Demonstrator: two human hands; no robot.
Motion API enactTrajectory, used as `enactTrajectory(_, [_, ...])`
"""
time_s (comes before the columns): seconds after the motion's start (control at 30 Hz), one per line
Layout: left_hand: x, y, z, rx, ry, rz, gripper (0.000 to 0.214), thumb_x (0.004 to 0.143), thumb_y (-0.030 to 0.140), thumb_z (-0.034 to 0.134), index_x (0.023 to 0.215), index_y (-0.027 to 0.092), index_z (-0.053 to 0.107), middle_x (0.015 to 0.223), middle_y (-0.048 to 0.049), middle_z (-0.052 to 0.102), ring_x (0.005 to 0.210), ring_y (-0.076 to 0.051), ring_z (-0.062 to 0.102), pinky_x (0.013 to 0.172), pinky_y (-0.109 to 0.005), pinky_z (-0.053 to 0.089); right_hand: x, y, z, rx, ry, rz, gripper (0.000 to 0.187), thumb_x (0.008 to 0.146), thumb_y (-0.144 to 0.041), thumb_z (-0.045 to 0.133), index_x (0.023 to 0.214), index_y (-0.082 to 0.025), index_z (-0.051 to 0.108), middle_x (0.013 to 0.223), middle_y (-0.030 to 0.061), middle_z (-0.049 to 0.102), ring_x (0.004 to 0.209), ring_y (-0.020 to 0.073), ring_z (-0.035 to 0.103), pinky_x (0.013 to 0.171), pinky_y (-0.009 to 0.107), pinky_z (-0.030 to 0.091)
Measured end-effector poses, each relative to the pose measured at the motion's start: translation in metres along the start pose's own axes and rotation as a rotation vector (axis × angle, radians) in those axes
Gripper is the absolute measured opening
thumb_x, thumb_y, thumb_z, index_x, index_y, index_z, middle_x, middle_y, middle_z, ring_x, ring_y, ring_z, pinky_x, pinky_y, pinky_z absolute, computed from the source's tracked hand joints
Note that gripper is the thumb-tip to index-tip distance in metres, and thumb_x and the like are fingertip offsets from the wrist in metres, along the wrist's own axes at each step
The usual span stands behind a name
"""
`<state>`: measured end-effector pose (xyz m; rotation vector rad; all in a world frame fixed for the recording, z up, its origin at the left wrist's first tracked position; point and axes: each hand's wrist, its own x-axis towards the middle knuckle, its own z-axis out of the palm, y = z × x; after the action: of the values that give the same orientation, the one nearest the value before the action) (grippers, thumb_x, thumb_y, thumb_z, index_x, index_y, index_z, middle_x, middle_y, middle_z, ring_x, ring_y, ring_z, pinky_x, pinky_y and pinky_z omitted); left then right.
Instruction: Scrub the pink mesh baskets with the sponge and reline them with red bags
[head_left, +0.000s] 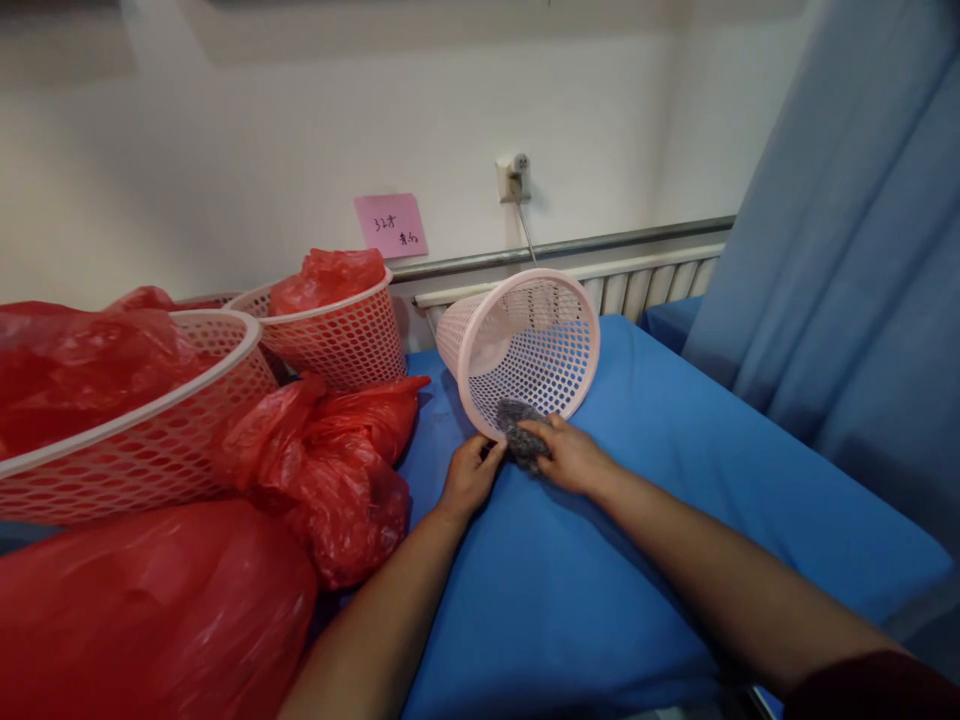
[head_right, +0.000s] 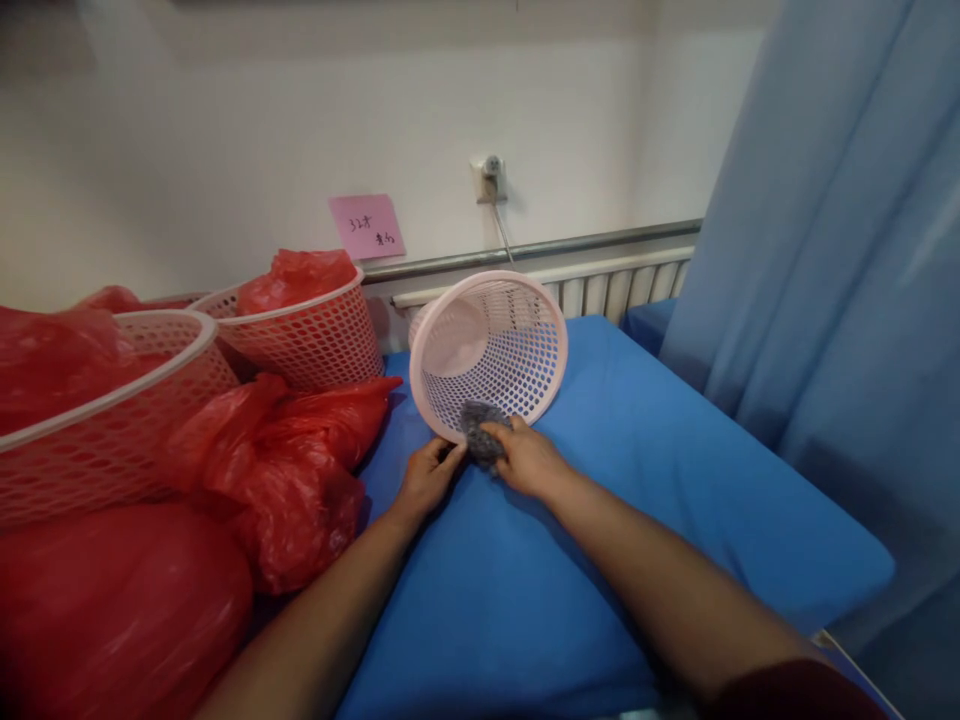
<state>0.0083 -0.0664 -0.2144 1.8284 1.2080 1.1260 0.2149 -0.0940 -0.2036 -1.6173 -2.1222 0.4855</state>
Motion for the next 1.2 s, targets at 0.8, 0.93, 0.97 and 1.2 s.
enactTrajectory(0.8, [0.002, 0.007, -0.008, -0.007, 0.291, -0.029, 0.047, 0.096, 0.062, 0.051, 0.069, 0.023, 0.051, 0.055, 0.0055, 0.047, 0.05, -0.013, 0.043, 0.05, -0.025, 0.036, -0.008, -0.006, -0.008, -0.004, -0.031, -0.148, 0.066, 0.086, -0.015, 0.066, 0.148, -0.035, 0.057, 0.126, 0.0061, 0.058, 0.108, 0.0201, 0.062, 0.097, 0.03, 0.05])
enactTrajectory(0.93, [0.005, 0.007, -0.023, 0.031, 0.396, -0.022, 0.049, 0.095, 0.061, 0.053, 0.065, 0.023, 0.049, 0.057, 0.0051, 0.043, 0.054, -0.013, 0.04, 0.051, -0.025, 0.032, -0.008, -0.012, -0.003, -0.018, -0.073, -0.156, 0.066, 0.083, -0.016, 0.068, 0.145, -0.037, 0.06, 0.126, 0.0049, 0.059, 0.098, 0.0186, 0.063, 0.09, 0.029, 0.051])
enactTrajectory(0.97, [0.006, 0.007, -0.029, 0.036, 0.434, -0.018, 0.049, 0.095, 0.061, 0.053, 0.064, 0.023, 0.047, 0.058, 0.0052, 0.041, 0.055, -0.013, 0.039, 0.052, -0.025, 0.032, -0.006, -0.006, -0.007, -0.07, -0.045, -0.062, 0.06, 0.084, -0.015, 0.066, 0.142, -0.034, 0.063, 0.124, 0.0069, 0.059, 0.094, 0.0194, 0.063, 0.088, 0.031, 0.051])
enactTrajectory(1.2, [0.006, 0.009, -0.019, -0.077, 0.31, -0.083, 0.044, 0.09, 0.06, 0.061, 0.07, 0.022, 0.052, 0.055, 0.0064, 0.047, 0.05, -0.012, 0.043, 0.048, -0.022, 0.036, 0.003, 0.029, -0.026, -0.136, 0.052, 0.108, 0.054, 0.085, -0.012, 0.059, 0.137, -0.024, 0.067, 0.124, 0.0133, 0.059, 0.099, 0.0253, 0.063, 0.092, 0.038, 0.05])
